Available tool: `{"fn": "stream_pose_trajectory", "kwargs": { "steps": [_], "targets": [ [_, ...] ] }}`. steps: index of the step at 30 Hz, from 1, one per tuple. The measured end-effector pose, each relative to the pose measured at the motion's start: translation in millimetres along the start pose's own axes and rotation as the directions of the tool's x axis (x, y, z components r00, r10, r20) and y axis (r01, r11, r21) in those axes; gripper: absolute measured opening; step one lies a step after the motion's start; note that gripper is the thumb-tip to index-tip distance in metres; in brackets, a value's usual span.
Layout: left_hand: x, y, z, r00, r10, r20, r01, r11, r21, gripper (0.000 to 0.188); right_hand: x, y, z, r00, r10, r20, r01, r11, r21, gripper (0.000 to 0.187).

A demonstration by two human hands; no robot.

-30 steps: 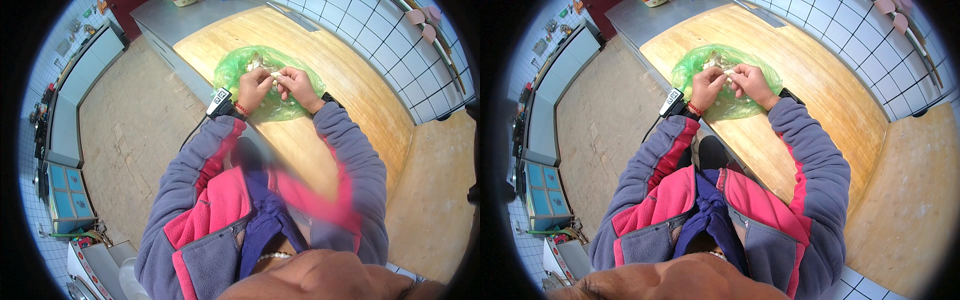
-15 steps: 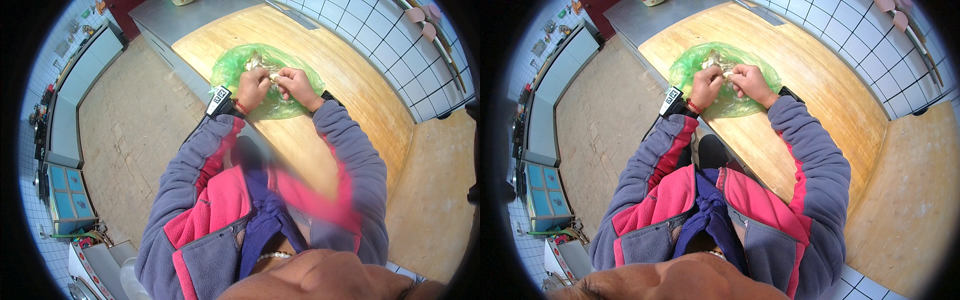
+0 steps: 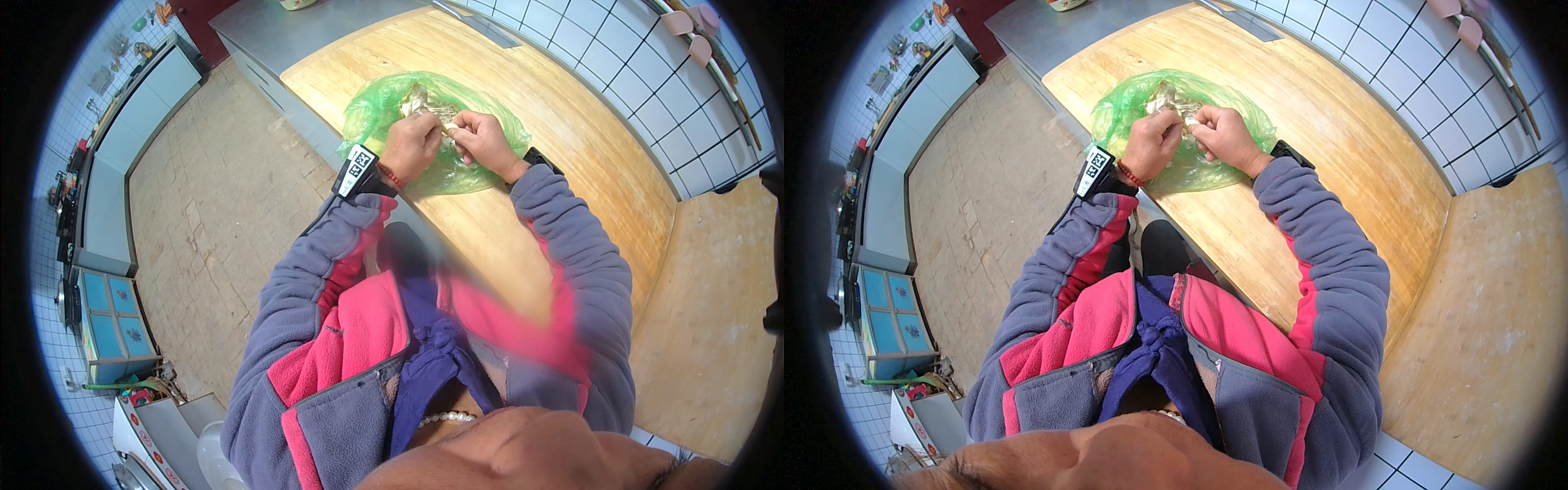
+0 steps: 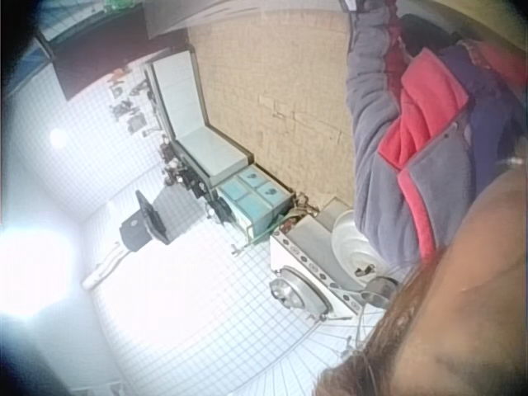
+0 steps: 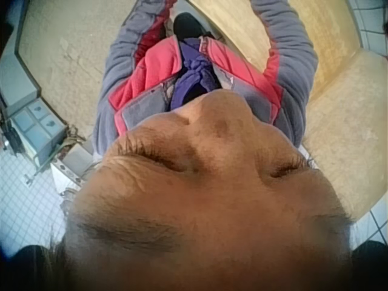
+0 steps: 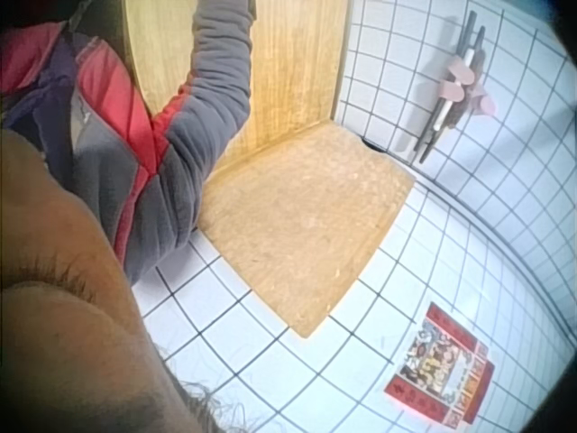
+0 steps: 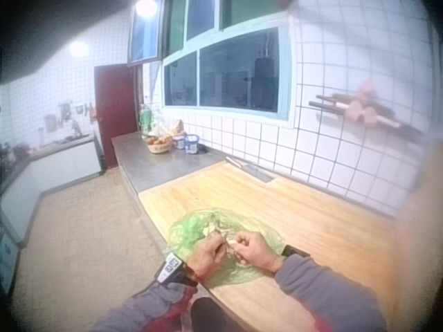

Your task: The person opens a green plastic bag on a wooden countertop and peels garlic cloves by hand, separating the skins and placing the peeled cloves on the board.

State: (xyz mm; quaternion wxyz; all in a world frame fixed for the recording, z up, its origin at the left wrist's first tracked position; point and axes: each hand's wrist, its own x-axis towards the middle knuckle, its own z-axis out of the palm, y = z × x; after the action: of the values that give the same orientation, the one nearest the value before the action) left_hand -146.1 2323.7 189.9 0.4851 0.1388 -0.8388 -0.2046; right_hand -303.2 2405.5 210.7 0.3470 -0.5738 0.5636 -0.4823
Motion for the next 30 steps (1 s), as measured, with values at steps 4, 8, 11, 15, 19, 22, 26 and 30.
{"fn": "stream_pose_trajectory", "kwargs": {
  "steps": [4, 8, 11, 15, 19, 22, 26, 30],
  "targets": [
    [1.4, -0.2, 0.3, 1.0, -0.023, 0.011, 0.023, 1.0, -0.002, 0.002, -0.5, -1.3, 0.2, 1.0, 0.009, 0.008, -0.009, 1.0, 0.019, 0.014],
    [0.1, -5.2, 3.5, 0.976, -0.214, 0.043, 0.218, 0.951, -0.219, 0.003, 0.8, -1.3, -0.8, 0.999, 0.024, 0.024, -0.027, 0.995, 0.099, 0.015],
    [0.3, -10.8, 4.9, 0.933, -0.346, 0.094, 0.354, 0.846, -0.4, 0.005, 2.5, -0.4, -3.0, 0.999, 0.036, 0.041, -0.042, 0.985, 0.166, 0.015],
    [-0.7, -9.9, 4.2, 0.906, -0.413, 0.093, 0.412, 0.809, -0.419, 0.008, 3.1, 0.4, -3.2, 0.999, 0.037, 0.029, -0.041, 0.985, 0.169, 0.015],
    [-1.9, -1.6, 3.7, 0.996, -0.084, -0.014, 0.083, 0.995, -0.053, 0.004, 2.3, 0.8, -0.2, 1.0, 0.017, 0.004, -0.018, 0.997, 0.074, 0.014],
    [0.2, -0.4, 0.5, 0.999, 0.029, -0.016, -0.029, 0.999, 0.023, 0.004, 1.5, 1.8, 0.8, 1.0, 0.009, 0.001, -0.009, 1.0, 0.017, 0.013],
    [0.6, -1.7, -0.1, 0.999, 0.028, 0.046, -0.034, 0.991, 0.132, 0.004, 1.2, 3.6, 2.4, 1.0, 0.007, 0.011, -0.007, 1.0, 0.005, 0.013],
    [-0.1, -4.5, 2.0, 0.999, 0.037, 0.029, -0.041, 0.988, 0.146, 0.003, 0.5, 3.6, 3.3, 1.0, 0.003, 0.011, -0.003, 1.0, -0.028, 0.013]
  ]
}}
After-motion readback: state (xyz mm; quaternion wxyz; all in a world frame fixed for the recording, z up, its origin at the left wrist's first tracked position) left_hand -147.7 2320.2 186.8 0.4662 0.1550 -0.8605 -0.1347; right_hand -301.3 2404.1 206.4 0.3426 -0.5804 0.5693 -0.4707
